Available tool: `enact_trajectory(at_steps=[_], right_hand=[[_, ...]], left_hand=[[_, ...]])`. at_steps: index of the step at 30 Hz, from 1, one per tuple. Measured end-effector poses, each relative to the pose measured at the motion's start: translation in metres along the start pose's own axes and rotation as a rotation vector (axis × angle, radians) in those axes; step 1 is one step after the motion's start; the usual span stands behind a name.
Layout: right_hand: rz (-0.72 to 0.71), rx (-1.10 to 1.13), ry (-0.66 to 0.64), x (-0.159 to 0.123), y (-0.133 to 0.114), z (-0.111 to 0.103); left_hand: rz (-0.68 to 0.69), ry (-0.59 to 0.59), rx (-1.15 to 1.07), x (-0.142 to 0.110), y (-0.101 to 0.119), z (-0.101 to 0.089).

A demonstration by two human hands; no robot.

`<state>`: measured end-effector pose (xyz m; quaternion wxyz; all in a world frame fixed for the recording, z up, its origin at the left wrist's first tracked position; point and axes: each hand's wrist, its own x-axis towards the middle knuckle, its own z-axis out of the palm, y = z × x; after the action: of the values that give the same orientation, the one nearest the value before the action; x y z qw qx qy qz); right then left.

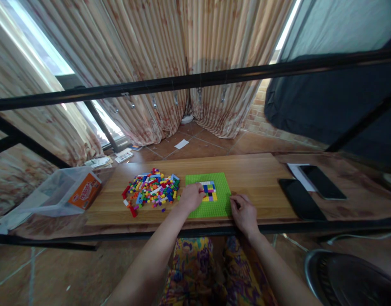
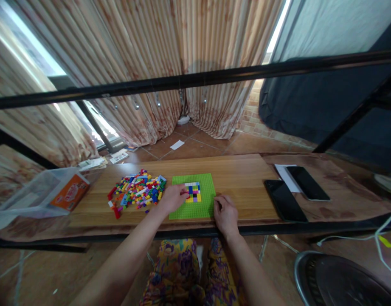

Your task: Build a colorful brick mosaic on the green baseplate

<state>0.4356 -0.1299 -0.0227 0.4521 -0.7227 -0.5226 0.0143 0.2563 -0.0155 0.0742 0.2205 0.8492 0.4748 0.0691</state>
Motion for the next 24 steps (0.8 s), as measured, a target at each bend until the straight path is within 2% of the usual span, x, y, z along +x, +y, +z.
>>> enact_trajectory(at_steps=[10, 15, 19, 24], right_hand=[[-0.012, -0.007, -0.002, 0.0, 0.0, -0.001], [-0.047, -0.018, 0.01, 0.0, 0.0, 0.0], [-0.063, -0.015, 0.013, 0.0, 0.002, 0.0], [-0.06, -0.002, 0.019, -0.001, 0.002, 0.0]], left_hand=[[0.012, -0.069, 0.111, 0.005, 0.007, -0.007], [-0.056, -0.064, 0.111, 0.007, 0.013, -0.006], [-0.082, 0.041, 0.059, -0.002, 0.006, 0.001], [-0.132, 0.276, -0.118, -0.027, -0.009, 0.027]])
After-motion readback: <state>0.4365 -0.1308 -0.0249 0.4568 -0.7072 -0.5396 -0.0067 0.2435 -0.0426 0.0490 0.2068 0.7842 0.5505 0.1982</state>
